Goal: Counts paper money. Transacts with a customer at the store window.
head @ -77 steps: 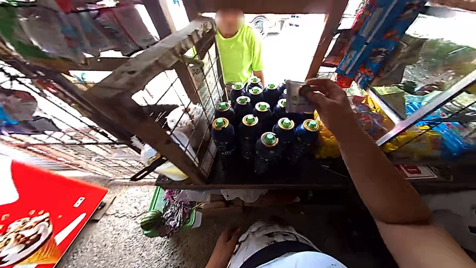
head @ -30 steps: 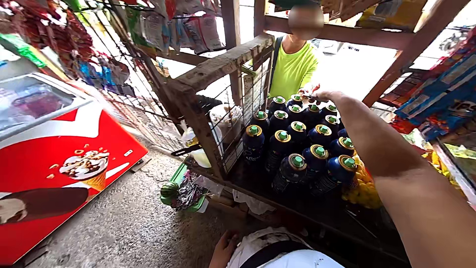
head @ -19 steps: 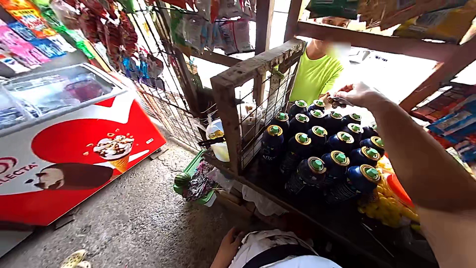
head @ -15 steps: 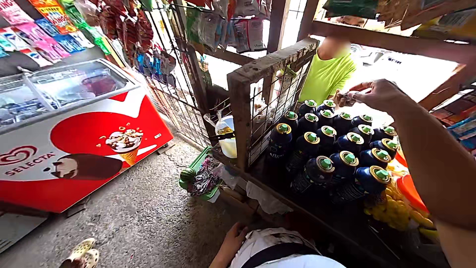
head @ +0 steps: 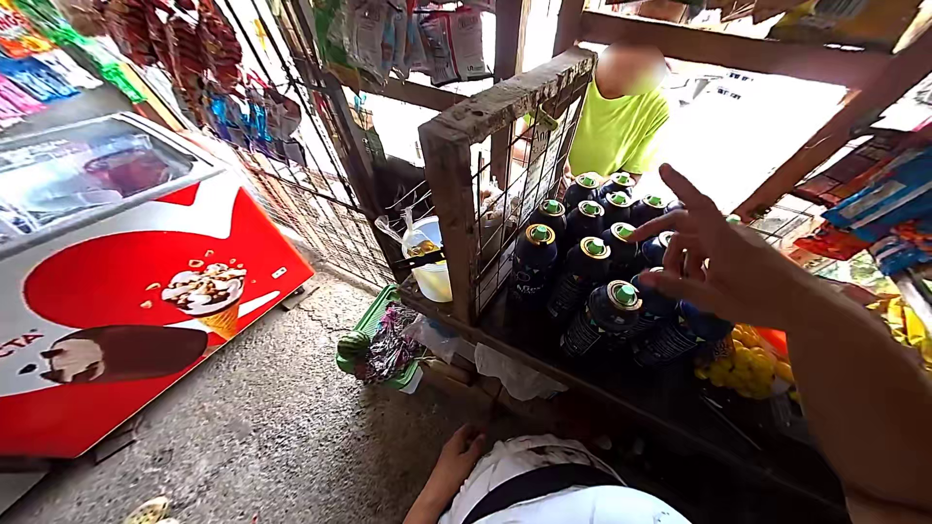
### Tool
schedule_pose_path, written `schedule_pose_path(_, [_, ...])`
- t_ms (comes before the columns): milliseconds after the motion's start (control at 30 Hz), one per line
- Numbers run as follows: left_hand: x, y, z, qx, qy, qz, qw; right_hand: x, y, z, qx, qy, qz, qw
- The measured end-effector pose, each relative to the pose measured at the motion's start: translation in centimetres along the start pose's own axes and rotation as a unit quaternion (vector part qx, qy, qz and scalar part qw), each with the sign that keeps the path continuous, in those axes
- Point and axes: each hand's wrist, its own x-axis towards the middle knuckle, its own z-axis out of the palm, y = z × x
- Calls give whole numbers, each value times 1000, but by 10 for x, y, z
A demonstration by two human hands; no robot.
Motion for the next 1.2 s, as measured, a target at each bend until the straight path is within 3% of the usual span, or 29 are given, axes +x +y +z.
schedule_pose_path(167, [3, 5, -5, 23, -19, 1, 1000, -39, -49, 37, 112, -226, -126, 959])
schedule_pose_path(267, [2, 7, -10, 36, -37, 2, 999, -46, -59, 83, 116, -252, -183, 943])
schedule_pose_path(467, [-1, -8, -23, 33, -57, 7, 998, -50, -60, 155, 156, -313, -14, 937])
schedule_pose_path(600, [0, -14, -27, 49, -81, 0, 996, -69, -60, 172, 191, -307, 19, 932])
schedule_pose_path(767, [1, -10, -25, 52, -128, -11, 990, -99, -64, 176, 246, -205, 50, 946])
schedule_pose_path(933, [11, 4, -14, 85, -152, 17, 985, -126, -57, 169, 255, -80, 19, 963])
schedule_pose_path(1067, [0, 81, -9, 99, -133, 221, 961, -134, -41, 123, 151, 99, 35, 983])
schedule_pose_path(1200, [-9, 182, 5, 169, -67, 442, 878, -130, 0, 77, -24, 261, 80, 962])
